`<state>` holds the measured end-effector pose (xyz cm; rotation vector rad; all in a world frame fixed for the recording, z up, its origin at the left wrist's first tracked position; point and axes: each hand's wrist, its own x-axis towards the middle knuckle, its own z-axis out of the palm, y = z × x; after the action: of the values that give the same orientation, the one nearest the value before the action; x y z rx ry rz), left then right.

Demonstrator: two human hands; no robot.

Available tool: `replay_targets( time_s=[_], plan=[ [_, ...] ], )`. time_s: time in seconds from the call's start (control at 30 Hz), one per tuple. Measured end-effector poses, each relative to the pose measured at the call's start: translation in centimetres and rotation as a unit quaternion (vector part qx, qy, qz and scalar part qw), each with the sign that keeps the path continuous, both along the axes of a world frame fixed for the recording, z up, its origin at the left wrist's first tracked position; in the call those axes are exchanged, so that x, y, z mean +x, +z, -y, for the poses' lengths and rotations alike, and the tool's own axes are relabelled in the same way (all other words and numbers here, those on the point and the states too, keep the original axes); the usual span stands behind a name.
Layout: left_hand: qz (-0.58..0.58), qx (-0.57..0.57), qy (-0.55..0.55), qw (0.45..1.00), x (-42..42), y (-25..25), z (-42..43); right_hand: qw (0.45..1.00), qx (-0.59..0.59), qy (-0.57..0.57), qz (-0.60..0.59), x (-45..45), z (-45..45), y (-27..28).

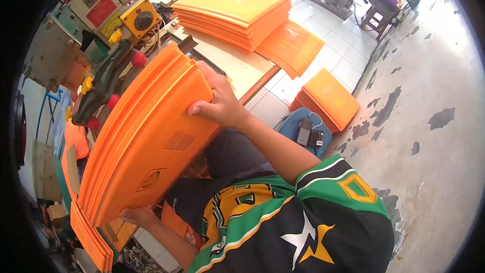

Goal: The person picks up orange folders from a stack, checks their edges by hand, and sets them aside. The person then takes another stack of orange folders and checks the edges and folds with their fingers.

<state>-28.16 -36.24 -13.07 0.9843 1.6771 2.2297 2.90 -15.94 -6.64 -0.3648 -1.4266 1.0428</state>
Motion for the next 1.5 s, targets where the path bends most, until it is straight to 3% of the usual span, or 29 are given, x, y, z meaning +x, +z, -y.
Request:
replay_targets(
  time_s=[0.33,0.4,0.73,0.8,0.9,0.97,1.1,1.2,1.27,1.5],
  plan=[
    [0.146,-0.023,-0.06,0.987,-1.3,1.2,0.7,1.0,-0.006,-0.015,0.025,-0.3,-0.6,0.2],
    [0.013,-0.018,-0.022,1.0,-0.8,1.4,0.2,0.999,0.034,-0.015,0.005,-0.1,-0.8,-0.3],
    [-0.009,-0.002,-0.042,0.999,-1.0,1.1,0.7,0.999,0.043,-0.02,0.01,0.2,-0.8,-0.1],
    [0.069,-0.009,-0.04,0.997,-3.9,-1.5,2.0,0.999,0.014,-0.034,0.003,0.0,-0.2,-0.2],
    [0.188,0.148,-0.133,0.962,-3.8,-1.9,2.5,0.997,-0.018,-0.073,0.009,-0.2,0.3,-0.3],
    [0.093,0.027,-0.039,0.995,-1.5,-2.1,1.9,0.997,-0.031,-0.066,0.002,-0.5,0.5,0.0],
    [0.052,0.005,-0.07,0.996,-1.5,-2.4,1.5,0.997,-0.032,-0.063,0.016,-0.2,0.1,-0.9],
    [-0.03,0.036,-0.031,0.998,-3.2,-4.4,1.6,0.995,-0.033,-0.086,0.029,-0.2,0.2,-1.6],
    [0.039,0.049,-0.07,0.996,-1.1,-2.0,1.0,0.994,-0.036,-0.104,0.024,-0.3,0.2,-1.9],
    [0.011,0.072,-0.136,0.988,-1.8,-2.3,0.8,0.996,-0.044,-0.075,0.005,-0.2,0.3,-1.8]
  ],
)
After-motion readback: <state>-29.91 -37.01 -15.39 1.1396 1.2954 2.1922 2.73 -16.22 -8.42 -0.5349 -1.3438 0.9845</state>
